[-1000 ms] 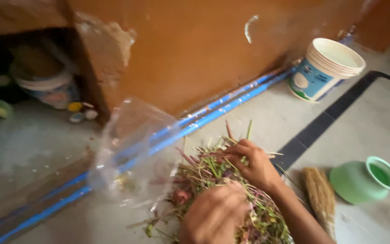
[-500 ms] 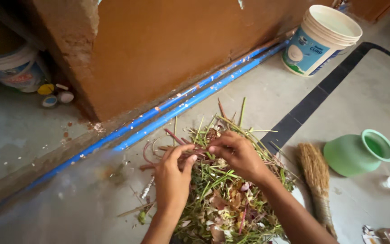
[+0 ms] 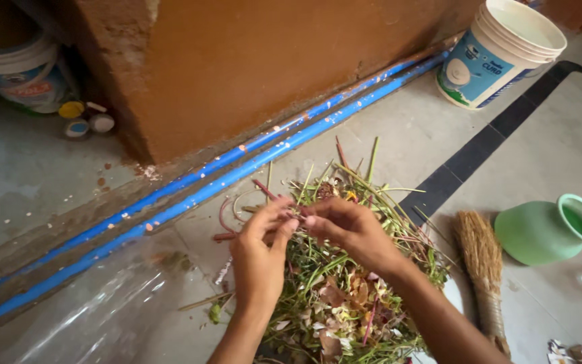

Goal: The person sits on the floor and sorts through a pile of mixed vegetable scraps, including stems and leaves. They pick up individual pieces, separate them, and place them back into the pile.

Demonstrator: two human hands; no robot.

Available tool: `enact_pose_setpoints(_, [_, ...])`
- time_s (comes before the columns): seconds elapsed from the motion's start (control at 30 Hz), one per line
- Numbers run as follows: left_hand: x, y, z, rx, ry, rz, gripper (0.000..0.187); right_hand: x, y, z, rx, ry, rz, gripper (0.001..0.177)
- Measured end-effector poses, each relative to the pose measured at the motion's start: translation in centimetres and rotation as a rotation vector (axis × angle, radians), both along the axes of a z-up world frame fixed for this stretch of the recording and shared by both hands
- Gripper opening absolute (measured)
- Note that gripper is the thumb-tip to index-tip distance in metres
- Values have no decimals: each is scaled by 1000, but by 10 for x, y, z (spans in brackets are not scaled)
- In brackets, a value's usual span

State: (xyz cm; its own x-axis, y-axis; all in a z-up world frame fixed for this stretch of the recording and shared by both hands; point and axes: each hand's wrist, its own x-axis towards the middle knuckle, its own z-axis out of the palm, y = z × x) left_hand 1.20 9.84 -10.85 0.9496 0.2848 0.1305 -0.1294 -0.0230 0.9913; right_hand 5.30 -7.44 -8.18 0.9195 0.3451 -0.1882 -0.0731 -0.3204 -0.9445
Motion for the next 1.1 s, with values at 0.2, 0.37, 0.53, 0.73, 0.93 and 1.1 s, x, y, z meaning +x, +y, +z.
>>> enact_pose_setpoints(0.2, [2, 2, -8, -199, 144, -23, 36, -2, 19, 13, -73, -109, 22, 33])
enact_pose_setpoints(0.37, [1, 1, -13, -146, 204, -116, 25, 4, 14, 14, -231, -176, -15, 25])
enact_pose_setpoints(0.53, [-2, 0, -16, -207, 227, -288, 23, 7, -4, 16, -103, -189, 28, 24])
enact_pose_setpoints(0.73, [-6, -1, -6, 68, 356, -274, 24, 11, -19, 26, -198, -233, 23, 21])
enact_pose_setpoints(0.93, [-3, 0, -19, -67, 199, -245, 20, 5, -7, 19, -31, -207, 44, 14])
enact_pose_setpoints(1.1, [0, -15, -29, -377, 235, -91, 18, -1, 0, 20, -315, -180, -53, 13])
